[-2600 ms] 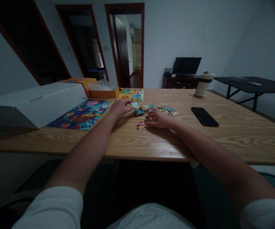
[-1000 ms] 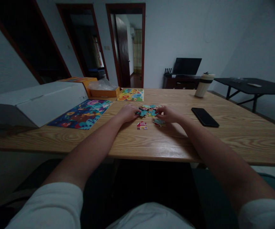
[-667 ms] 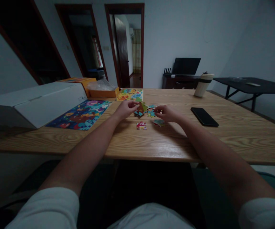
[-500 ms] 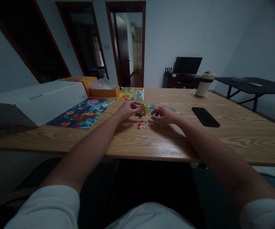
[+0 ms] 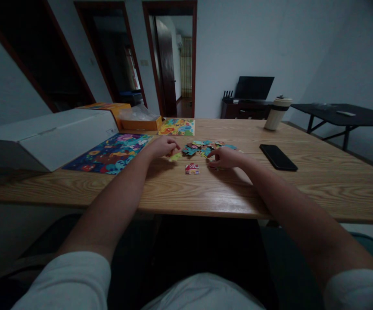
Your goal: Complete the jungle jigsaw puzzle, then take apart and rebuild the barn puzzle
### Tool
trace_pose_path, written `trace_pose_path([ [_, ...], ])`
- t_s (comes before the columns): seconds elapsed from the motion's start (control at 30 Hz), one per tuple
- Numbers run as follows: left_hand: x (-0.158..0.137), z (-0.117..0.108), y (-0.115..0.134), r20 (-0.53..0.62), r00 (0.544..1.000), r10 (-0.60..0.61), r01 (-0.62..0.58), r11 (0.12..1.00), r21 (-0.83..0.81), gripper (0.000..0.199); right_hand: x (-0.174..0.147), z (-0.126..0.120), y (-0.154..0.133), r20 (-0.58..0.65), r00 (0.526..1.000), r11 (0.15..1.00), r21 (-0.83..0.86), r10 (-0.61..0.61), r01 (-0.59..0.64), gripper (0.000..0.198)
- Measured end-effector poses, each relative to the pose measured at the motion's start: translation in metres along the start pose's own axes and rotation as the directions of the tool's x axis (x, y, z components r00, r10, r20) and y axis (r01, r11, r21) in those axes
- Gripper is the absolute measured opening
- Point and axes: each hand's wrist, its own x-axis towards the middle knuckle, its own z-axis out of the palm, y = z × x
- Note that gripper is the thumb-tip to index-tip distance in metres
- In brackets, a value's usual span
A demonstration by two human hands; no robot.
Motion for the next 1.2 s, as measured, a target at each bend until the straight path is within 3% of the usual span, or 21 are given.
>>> trace_pose_path([
  [0.1, 0.003, -0.003, -0.013, 0.019, 0.999, -0.039, 0.034, 0.970, 0.240, 0.027, 0.000, -0.001, 0.003, 0.055, 0.998, 0.999, 0.032, 0.012, -0.013, 0.039],
  [0.2, 0.002, 0.009, -0.007, -0.092, 0.983, 0.161, -0.112, 0.912, 0.395, 0.038, -0.001, -0.001, 0.003, 0.074, 0.997, 0.998, 0.051, 0.034, -0.038, 0.037],
  [0.3, 0.001, 0.028, 0.011, -0.064, 0.950, 0.307, -0.253, 0.870, 0.423, 0.053, -0.001, -0.001, 0.002, 0.100, 0.993, 0.994, 0.079, 0.070, -0.078, 0.039],
  [0.47, 0.005, 0.039, 0.024, -0.062, 0.932, 0.357, -0.299, 0.854, 0.426, 0.033, -0.002, -0.001, 0.001, 0.105, 0.993, 0.994, 0.089, 0.052, -0.062, 0.040],
  [0.53, 0.006, 0.033, 0.021, -0.168, 0.929, 0.331, -0.268, 0.911, 0.313, 0.031, -0.002, -0.001, 0.001, 0.086, 0.995, 0.996, 0.068, 0.047, -0.053, 0.038],
  [0.63, 0.002, 0.023, 0.018, -0.276, 0.944, 0.181, -0.189, 0.982, -0.002, 0.029, -0.003, -0.001, 0.001, 0.069, 0.996, 0.996, 0.070, 0.049, -0.054, 0.038],
  [0.73, -0.004, 0.018, 0.021, -0.191, 0.977, 0.099, -0.144, 0.959, -0.242, 0.024, -0.002, -0.001, 0.003, -0.001, 1.000, 0.998, 0.055, 0.007, -0.007, 0.038],
  [0.83, -0.007, 0.020, 0.027, -0.139, 0.985, 0.098, -0.140, 0.933, -0.332, 0.019, -0.001, -0.001, 0.005, -0.068, 0.997, 1.000, 0.011, -0.027, 0.028, 0.035],
  [0.97, -0.009, 0.020, 0.032, -0.115, 0.989, 0.098, -0.130, 0.936, -0.326, 0.018, 0.000, -0.001, 0.006, -0.065, 0.997, 0.999, -0.016, -0.036, 0.035, 0.034],
  [1.07, -0.009, 0.014, 0.028, -0.102, 0.990, 0.093, -0.114, 0.968, -0.225, 0.019, 0.001, 0.000, 0.008, -0.048, 0.998, 0.999, -0.024, -0.035, 0.034, 0.034],
  [1.2, 0.000, 0.001, 0.002, -0.104, 0.993, -0.058, 0.061, 0.998, 0.026, 0.029, 0.006, 0.004, 0.014, -0.164, 0.986, 0.994, -0.107, -0.017, -0.001, 0.036],
])
